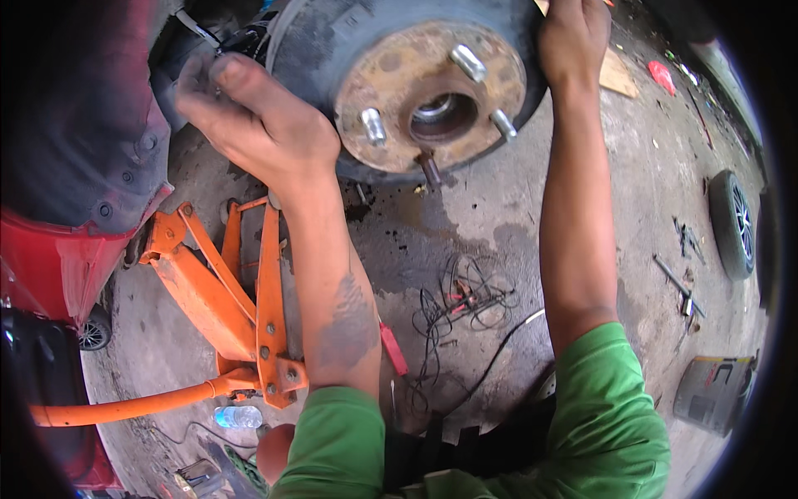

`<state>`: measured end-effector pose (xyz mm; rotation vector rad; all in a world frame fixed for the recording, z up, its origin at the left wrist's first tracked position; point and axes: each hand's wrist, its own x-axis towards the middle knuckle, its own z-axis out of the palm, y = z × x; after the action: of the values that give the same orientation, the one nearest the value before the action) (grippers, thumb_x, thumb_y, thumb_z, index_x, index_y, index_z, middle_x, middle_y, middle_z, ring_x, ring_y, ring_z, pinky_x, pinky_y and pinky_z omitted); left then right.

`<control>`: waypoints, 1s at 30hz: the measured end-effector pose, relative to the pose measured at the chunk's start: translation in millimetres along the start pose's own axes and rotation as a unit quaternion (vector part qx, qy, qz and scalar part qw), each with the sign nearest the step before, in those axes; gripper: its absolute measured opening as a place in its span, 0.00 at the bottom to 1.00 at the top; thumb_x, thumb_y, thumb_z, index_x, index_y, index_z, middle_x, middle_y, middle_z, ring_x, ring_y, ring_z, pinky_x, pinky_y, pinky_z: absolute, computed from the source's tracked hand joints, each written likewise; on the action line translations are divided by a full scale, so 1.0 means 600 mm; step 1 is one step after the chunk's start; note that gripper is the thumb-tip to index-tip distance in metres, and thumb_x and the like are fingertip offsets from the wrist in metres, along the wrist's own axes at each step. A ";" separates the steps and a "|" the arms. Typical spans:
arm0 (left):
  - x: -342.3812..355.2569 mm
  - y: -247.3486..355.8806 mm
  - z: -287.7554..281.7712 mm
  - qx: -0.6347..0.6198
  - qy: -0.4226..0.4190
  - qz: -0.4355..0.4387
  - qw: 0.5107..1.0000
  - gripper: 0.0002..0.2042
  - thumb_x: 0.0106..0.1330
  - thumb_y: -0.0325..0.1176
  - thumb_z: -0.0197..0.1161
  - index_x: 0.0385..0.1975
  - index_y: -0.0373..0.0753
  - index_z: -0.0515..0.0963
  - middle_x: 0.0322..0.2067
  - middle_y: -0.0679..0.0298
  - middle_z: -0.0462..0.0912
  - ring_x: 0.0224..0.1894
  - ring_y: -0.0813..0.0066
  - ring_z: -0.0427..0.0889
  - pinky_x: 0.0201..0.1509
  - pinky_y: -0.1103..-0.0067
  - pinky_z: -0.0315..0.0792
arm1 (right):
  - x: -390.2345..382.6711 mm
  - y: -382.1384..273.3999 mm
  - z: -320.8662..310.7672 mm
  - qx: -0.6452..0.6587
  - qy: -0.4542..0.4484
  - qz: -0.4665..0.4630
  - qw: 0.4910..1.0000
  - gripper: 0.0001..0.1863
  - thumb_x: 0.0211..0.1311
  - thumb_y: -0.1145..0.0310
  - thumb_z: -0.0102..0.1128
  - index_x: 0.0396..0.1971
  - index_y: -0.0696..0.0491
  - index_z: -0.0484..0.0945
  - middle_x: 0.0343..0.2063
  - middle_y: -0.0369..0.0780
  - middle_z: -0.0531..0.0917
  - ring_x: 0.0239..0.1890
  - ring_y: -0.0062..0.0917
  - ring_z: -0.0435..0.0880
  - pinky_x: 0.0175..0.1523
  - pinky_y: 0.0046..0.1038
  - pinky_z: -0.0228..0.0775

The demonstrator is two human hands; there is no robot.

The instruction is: The person removes the brake drum from a car's wheel hub, uses a hammer to loosen it, and then reattaches it. They also use a wrench to tighten bolts on the brake assembly.

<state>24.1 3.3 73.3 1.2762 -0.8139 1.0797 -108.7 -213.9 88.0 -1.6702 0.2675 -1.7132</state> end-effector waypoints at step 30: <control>-0.085 0.026 -0.009 -0.185 -0.064 -0.204 0.959 0.31 0.74 0.55 0.51 0.51 0.24 0.73 0.47 0.55 0.79 0.48 0.71 0.76 0.56 0.76 0.68 | -0.191 0.039 0.018 0.235 0.052 0.210 0.948 0.37 0.74 0.44 0.43 0.64 0.65 0.66 0.62 0.49 0.72 0.66 0.32 0.67 0.70 0.29 0.55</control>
<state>-7.3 -0.4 30.2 1.1337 -0.7621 0.4909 -101.8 -157.3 -14.3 -1.0850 0.2227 -1.4035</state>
